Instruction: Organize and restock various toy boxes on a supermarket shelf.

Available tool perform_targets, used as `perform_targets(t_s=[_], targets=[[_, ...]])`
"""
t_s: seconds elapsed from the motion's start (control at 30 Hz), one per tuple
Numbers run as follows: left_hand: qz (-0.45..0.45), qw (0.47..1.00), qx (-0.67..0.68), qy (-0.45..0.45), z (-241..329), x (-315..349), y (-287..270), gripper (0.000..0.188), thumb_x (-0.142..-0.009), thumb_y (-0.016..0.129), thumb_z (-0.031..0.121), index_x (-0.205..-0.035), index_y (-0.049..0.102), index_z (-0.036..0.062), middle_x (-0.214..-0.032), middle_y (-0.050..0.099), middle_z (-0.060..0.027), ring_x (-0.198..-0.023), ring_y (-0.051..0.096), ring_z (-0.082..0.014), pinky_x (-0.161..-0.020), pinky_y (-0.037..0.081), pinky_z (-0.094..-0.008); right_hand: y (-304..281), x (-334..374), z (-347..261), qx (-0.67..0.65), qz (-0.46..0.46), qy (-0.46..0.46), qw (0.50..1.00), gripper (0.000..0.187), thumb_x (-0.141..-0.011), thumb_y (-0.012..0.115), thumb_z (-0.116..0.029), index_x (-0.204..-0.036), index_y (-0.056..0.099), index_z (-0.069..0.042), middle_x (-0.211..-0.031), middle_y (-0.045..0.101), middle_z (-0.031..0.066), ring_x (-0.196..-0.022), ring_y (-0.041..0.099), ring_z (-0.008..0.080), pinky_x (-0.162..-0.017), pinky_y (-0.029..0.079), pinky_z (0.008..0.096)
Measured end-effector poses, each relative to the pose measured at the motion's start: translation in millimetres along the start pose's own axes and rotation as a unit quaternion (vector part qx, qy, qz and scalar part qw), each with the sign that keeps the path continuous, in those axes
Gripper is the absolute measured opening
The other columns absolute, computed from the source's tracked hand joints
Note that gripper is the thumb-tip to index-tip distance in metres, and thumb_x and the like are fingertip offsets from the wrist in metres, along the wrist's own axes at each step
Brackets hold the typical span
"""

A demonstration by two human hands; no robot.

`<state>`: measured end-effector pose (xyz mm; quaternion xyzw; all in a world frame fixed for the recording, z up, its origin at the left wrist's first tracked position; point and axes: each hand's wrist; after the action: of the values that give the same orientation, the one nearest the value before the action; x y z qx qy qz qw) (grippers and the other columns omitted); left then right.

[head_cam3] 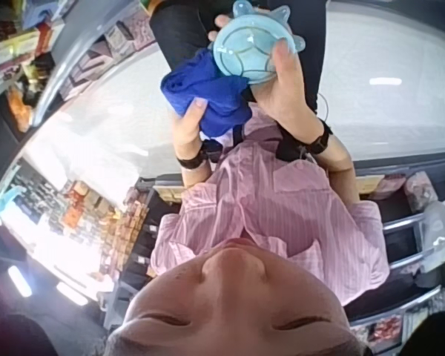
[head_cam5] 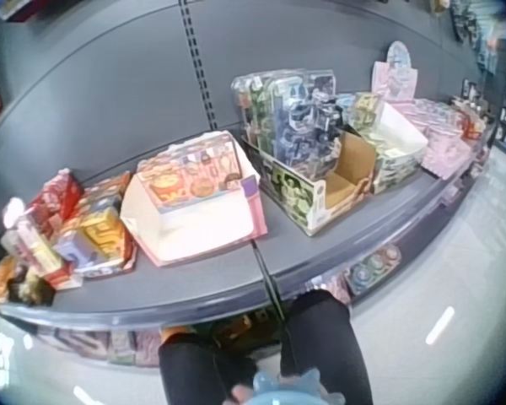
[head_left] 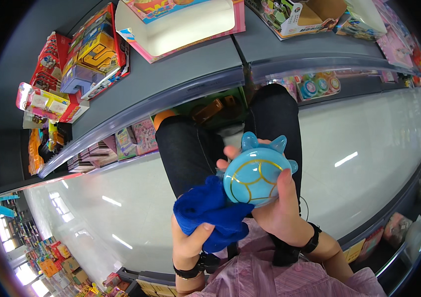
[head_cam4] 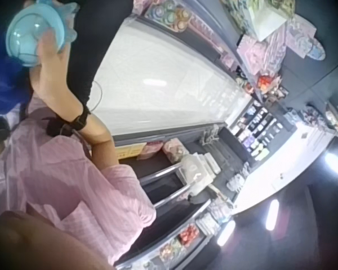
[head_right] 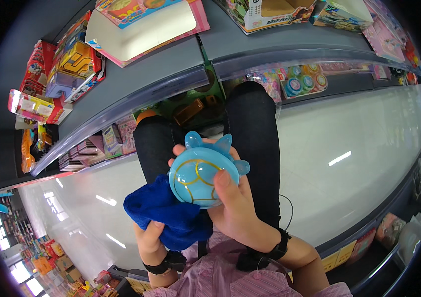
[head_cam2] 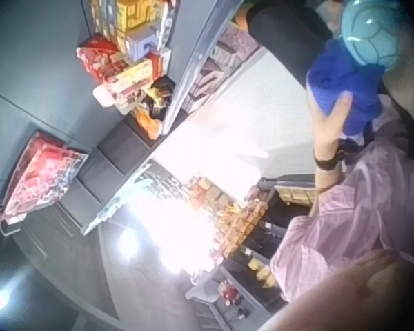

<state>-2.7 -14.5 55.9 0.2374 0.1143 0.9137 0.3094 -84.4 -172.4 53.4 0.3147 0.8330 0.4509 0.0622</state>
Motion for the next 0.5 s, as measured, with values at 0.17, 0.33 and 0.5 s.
perform_targets(t_s=[0.17,0.33,0.5], targets=[[-0.109,0.939,-0.281,0.164,14,-11,-6,0.05,-0.062,0.08,0.006,-0.109,0.066,-0.0045,-0.123,0.055,-0.0205,-0.107,0.06,-0.0296,-0.091,0.049,-0.0367,1,-2,0,0.025,-0.005,0.017,1.0,0.075,-0.096,0.047,-0.06,-0.15,0.022,-0.013,-0.139,0.048,0.0246,-0.13,0.049,0.0372,-0.106,0.043,0.0472],[-0.113,0.874,-0.412,0.23,25,4,34,0.055,-0.055,0.081,0.002,-0.11,0.074,0.0073,-0.113,0.053,-0.0138,-0.101,0.06,-0.028,-0.086,0.051,-0.0355,-2,-1,9,0.163,0.027,0.01,0.986,0.074,-0.091,0.062,-0.053,-0.141,0.031,-0.009,-0.128,0.054,0.025,-0.117,0.058,0.0287,-0.098,0.049,0.0394],[0.007,0.784,-0.53,0.323,24,10,41,0.06,-0.049,0.08,0.005,-0.108,0.075,0.0129,-0.112,0.054,-0.0125,-0.096,0.06,-0.0272,-0.078,0.052,-0.0346,-11,8,25,0.076,-0.094,0.093,0.988,0.06,-0.102,0.042,-0.051,-0.14,0.037,-0.005,-0.141,0.043,0.0104,-0.123,0.048,0.0194,-0.106,0.036,0.0339]])
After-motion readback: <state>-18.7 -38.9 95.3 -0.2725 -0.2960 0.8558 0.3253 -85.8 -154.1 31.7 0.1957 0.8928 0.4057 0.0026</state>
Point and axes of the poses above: each hand's wrist, its own x-axis away from the middle knuckle, its own y-axis out of the palm, z = x × y
